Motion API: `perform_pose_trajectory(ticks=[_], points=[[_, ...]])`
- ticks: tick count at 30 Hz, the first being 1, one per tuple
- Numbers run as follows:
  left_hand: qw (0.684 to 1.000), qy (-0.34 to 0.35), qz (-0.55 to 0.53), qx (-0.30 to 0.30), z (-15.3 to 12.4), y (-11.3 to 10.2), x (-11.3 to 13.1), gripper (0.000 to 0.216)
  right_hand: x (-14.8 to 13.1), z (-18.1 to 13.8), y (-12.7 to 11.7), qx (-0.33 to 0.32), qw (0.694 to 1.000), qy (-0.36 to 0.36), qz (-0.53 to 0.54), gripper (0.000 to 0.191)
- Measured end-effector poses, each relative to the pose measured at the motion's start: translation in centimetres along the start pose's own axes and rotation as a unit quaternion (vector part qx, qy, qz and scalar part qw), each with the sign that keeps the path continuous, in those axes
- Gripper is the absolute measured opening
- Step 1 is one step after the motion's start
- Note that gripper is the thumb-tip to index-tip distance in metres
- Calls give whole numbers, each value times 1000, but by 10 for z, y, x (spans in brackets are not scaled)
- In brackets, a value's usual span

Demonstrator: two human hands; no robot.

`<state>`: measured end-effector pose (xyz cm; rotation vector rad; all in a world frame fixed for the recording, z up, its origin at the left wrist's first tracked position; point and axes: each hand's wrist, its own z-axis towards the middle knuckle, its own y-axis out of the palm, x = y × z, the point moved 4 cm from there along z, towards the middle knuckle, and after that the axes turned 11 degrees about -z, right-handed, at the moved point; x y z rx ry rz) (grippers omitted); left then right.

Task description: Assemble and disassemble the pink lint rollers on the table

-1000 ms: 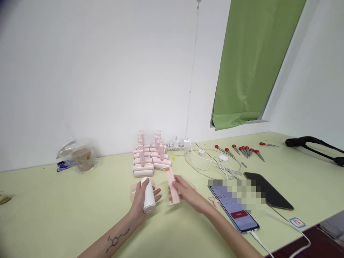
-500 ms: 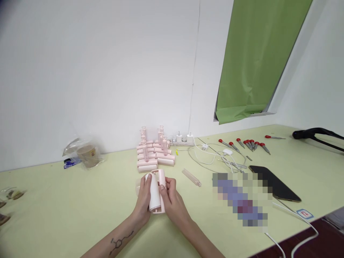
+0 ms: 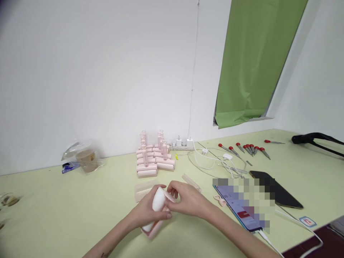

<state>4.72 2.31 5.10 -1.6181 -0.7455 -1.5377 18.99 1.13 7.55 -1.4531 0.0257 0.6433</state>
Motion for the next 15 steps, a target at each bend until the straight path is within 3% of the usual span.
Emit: perform_pose_trajectory(ticks=[3,6,10,15], points=[[992,23,121,-40,-3,4,6,52,-6,-2,-7,-59,986,-60,-141,13],[979,32,190,-74,-5,7,7,48,-15,-7,-4,-77,966,-117,-217,14],[966,34,239,-97,-6,9,-1,46,-17,-15,9,-97,960,-133,-228,17],[969,30,224,-101,-4,11,-12,50,-9,-17,20,-117,965,-142,-188,15]])
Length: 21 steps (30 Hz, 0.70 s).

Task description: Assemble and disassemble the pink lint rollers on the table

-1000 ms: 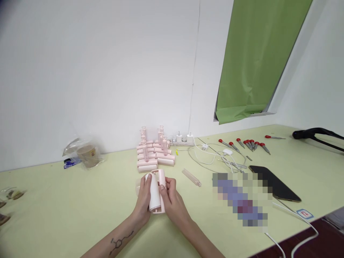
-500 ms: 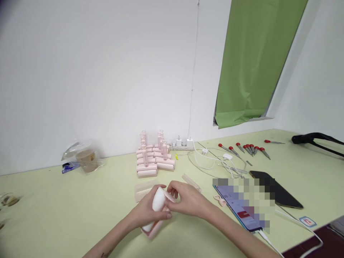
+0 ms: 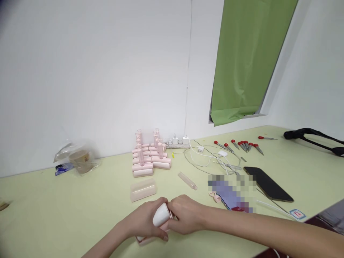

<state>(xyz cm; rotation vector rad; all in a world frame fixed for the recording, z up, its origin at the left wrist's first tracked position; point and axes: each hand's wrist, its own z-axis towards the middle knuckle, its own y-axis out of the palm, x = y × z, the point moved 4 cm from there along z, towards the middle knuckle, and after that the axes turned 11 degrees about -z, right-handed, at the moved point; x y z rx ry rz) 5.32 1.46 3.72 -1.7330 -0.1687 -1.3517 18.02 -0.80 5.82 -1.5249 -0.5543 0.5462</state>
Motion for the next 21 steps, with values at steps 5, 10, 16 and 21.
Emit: perform_pose_trajectory(ticks=[5,10,16,21], points=[[1000,-3,3,-4,0,-2,3,48,2,1,-5,-9,999,-16,51,16],[1000,-8,-19,-15,-4,-5,12,39,6,1,-8,-35,991,12,125,19],[994,-15,-69,84,-3,-22,9,54,30,-11,-7,-100,949,76,288,35],[975,28,-130,180,3,-30,17,47,18,-1,13,47,826,81,556,36]])
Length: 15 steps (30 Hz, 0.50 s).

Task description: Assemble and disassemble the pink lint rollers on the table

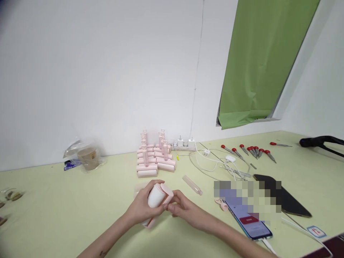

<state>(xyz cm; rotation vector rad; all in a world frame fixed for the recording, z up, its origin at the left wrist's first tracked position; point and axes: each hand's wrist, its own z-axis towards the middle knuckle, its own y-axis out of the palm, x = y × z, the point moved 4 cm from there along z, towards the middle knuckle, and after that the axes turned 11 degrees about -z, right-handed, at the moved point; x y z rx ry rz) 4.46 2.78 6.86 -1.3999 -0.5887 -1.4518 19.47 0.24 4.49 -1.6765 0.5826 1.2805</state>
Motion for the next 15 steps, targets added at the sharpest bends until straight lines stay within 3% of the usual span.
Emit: perform_pose_trajectory(ticks=[3,7,11,13,15], points=[[1000,17,-21,4,-1,7,6,43,6,10,20,94,991,-35,90,32],[1000,8,-28,-7,-4,3,6,47,2,17,27,169,979,-72,83,31],[998,17,-68,-8,0,-33,-11,84,-5,20,4,244,967,-67,31,30],[998,-2,-40,43,3,-59,-30,85,-10,23,-13,274,960,-67,-7,32],[995,-70,-7,68,3,-73,-56,83,-17,29,-26,281,954,-75,-68,33]])
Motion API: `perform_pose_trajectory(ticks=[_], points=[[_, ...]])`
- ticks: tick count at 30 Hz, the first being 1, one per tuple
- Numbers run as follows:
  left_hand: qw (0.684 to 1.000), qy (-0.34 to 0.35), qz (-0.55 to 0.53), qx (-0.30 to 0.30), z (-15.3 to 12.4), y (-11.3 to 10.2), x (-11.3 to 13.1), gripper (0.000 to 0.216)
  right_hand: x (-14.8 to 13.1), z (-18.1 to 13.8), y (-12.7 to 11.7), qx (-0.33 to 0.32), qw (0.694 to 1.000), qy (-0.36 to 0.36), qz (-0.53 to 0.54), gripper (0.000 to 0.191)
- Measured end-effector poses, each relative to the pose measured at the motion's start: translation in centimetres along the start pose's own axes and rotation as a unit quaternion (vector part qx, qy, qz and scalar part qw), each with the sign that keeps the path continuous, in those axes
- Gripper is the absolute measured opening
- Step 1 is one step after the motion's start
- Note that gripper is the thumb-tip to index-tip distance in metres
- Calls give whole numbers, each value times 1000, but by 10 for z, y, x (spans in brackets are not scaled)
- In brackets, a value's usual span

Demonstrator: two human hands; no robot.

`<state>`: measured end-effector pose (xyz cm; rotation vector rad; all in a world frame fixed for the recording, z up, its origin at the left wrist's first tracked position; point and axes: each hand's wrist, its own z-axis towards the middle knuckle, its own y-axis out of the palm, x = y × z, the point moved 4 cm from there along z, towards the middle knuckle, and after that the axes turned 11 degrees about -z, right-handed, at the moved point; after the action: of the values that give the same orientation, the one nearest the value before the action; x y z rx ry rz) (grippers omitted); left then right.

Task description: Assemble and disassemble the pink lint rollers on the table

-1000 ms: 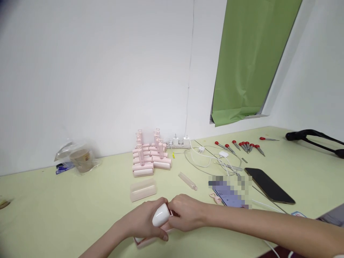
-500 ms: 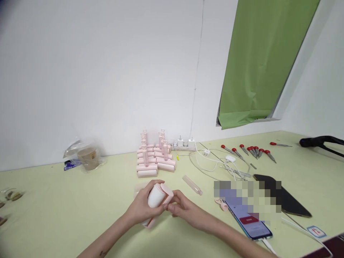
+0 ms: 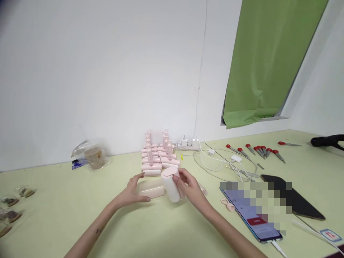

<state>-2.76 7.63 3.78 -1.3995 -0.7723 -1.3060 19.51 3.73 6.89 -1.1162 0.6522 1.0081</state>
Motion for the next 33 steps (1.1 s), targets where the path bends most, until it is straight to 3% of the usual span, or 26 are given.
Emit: perform_pose_trajectory(ticks=[2,5,9,12,15,19,23,26,29,33], points=[[998,-55,6,-9,0,1,-23,74,-4,11,-1,-14,997,-33,-65,34],[997,-62,-4,-46,-9,24,-41,61,-11,19,8,-58,985,-89,-137,33],[995,-40,-30,-83,-20,52,-44,48,-17,20,30,-138,935,-178,-275,32],[994,-38,-45,-92,-22,56,-43,42,-13,13,48,-183,881,-226,-372,33],[991,-24,-72,-106,-21,54,-40,42,-7,3,63,-209,857,-232,-409,29],[992,0,-79,-100,-21,54,-40,45,3,1,56,-180,871,-204,-409,34],[993,38,-33,-103,-23,55,-41,59,34,28,5,-78,888,-21,-453,37],[988,102,26,-117,-24,56,-38,47,63,43,-28,-79,884,55,-457,29],[984,116,47,-125,-23,56,-39,43,74,47,-43,-103,899,73,-418,23],[984,118,56,-120,-23,56,-42,46,46,42,-33,-117,940,22,-320,25]])
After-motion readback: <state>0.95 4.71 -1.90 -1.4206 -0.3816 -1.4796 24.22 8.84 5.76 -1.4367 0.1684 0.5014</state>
